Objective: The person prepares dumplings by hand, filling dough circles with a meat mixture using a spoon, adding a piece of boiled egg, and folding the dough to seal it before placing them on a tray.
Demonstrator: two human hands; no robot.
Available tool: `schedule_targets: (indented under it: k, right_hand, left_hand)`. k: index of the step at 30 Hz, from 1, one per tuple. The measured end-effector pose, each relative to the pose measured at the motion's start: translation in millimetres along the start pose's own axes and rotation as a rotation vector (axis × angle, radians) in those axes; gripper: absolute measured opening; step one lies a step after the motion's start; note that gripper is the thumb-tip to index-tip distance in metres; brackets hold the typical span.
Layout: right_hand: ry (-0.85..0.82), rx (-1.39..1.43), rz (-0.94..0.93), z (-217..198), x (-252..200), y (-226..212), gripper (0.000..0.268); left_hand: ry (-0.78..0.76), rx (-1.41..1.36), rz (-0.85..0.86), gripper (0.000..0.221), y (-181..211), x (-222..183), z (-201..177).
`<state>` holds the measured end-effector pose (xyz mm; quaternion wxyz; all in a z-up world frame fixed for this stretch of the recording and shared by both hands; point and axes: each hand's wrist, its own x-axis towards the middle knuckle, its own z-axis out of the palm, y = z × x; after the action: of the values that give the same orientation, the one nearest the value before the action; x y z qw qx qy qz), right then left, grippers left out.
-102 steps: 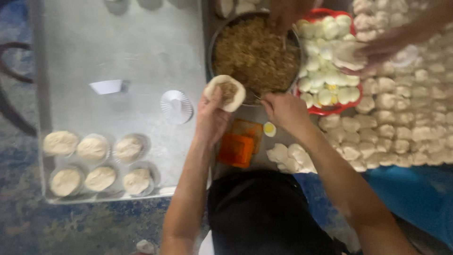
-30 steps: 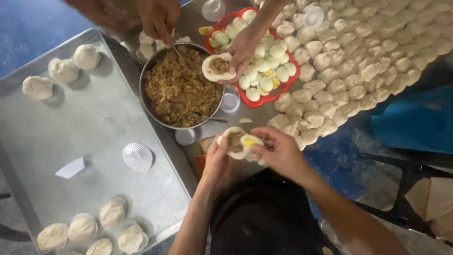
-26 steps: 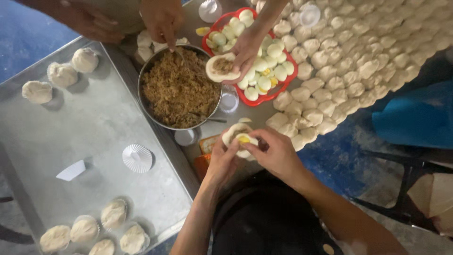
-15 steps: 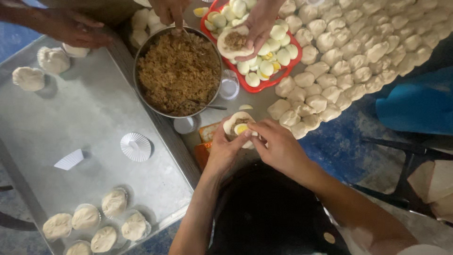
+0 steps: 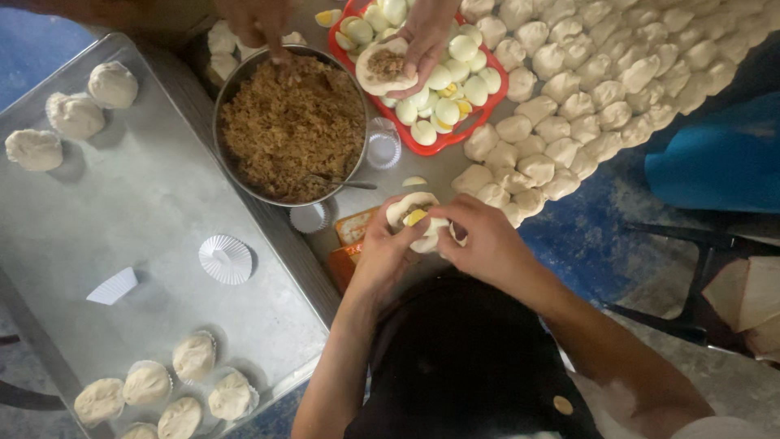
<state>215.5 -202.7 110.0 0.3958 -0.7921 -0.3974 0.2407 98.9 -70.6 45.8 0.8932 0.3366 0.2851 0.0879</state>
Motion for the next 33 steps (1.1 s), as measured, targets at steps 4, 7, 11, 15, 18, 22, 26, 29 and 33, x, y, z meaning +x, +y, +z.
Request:
schedule_targets:
  k: [4,7,11,15,18,22,26,29,33]
  right_hand:
    - [0.05,0.04,-0.015,-13.8,-2.1,10.4,0.03]
    - [0.09,0.05,0.066,-27.8,-4.3,7.5,0.03]
    - [0.103,0.12,0.042,-34.3,-5.6,2.3,0.03]
    - [0.055,0.165,0.042,-26.9,-3.2,3.7,0.029]
    - [0.073,0.138,-0.067,-21.7,-2.3,8.4,0.026]
    - [0.154,0.068,-0.167,-17.0,-0.3,17.7,0.024]
    - [0.201,0.173,-0.016,-15.6,0.4,20.3,0.015]
    - [0.235,0.122,-0.173,-22.7,2.6,20.1,0.014]
    - [0.302,0.131,-0.118,-30.3,0.4,21.7,0.016]
  left_hand:
    - [-0.073,-0.084,-0.038,0.041,-4.0,8.4,2.8]
    - [-0.122,-0.09,-0.039,0.042,-2.4,10.8,5.6]
    - [-0.154,-0.084,-0.065,0.045,-2.7,10.8,6.5]
    - [-0.153,-0.083,-0.107,0.047,-9.8,10.9,5.6]
    - [-0.202,-0.044,-0.091,0.048,-11.3,8.8,3.6]
    - [-0.195,-0.036,-0.102,0.049,-8.9,7.5,6.9]
    - [-0.178,-0.074,-0.098,0.052,-4.9,8.5,12.4]
    - [-0.252,-0.132,-0.08,0.052,0.5,12.0,12.4]
    - [-0.249,-0.164,-0.058,0.053,2.8,14.2,10.8]
